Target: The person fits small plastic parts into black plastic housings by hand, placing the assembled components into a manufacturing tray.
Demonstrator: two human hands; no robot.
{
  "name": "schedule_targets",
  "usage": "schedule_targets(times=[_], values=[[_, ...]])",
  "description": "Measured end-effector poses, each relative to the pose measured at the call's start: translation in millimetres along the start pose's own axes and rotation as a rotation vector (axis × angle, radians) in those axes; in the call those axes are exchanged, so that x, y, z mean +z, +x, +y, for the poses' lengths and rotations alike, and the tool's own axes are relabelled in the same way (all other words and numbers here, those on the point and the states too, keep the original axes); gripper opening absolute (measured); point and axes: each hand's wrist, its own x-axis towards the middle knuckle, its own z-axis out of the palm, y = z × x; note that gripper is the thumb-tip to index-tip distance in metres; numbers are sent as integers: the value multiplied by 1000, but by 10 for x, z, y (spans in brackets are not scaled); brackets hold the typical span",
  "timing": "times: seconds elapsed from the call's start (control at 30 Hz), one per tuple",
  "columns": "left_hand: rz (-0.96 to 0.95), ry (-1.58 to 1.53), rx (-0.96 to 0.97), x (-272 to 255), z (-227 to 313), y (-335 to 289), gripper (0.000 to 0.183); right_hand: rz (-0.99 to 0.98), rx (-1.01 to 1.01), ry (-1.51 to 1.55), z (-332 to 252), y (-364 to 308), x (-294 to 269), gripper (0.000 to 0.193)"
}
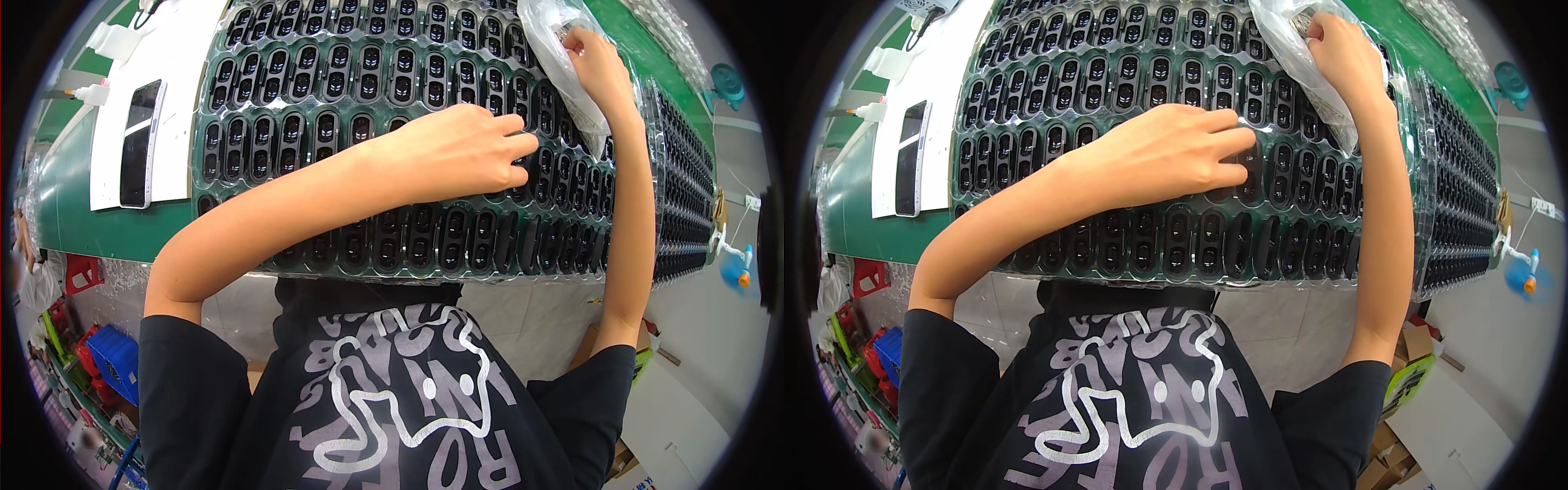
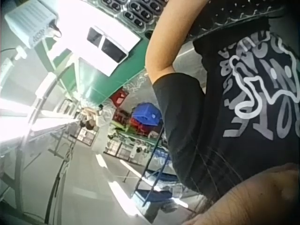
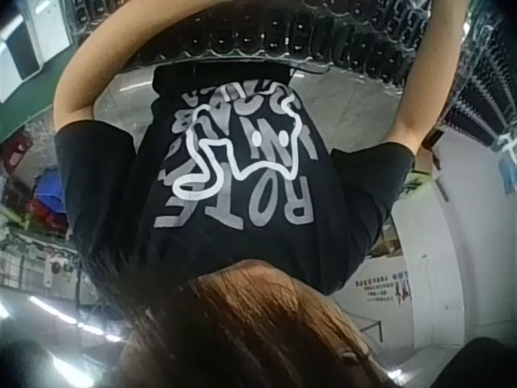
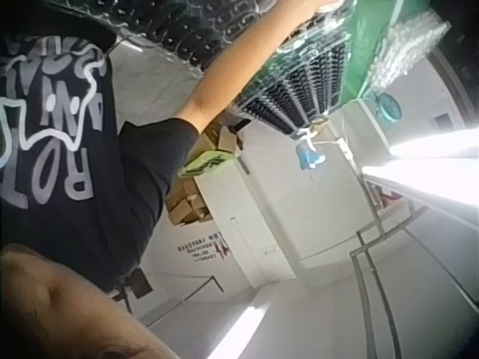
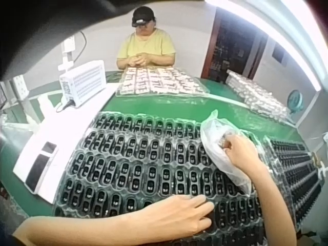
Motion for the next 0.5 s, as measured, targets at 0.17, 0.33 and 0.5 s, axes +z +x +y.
schedule_targets(times=[0.17,0.33,0.5], values=[[117,10,1,-27,23,-46,12,72,-5,158,47,-9,-18,15],[250,-278,-258,-315,179,-184,24,147,109,298,-3,-128,-89,16],[297,-661,-590,-472,420,-371,18,515,127,542,-17,-242,-181,13]])
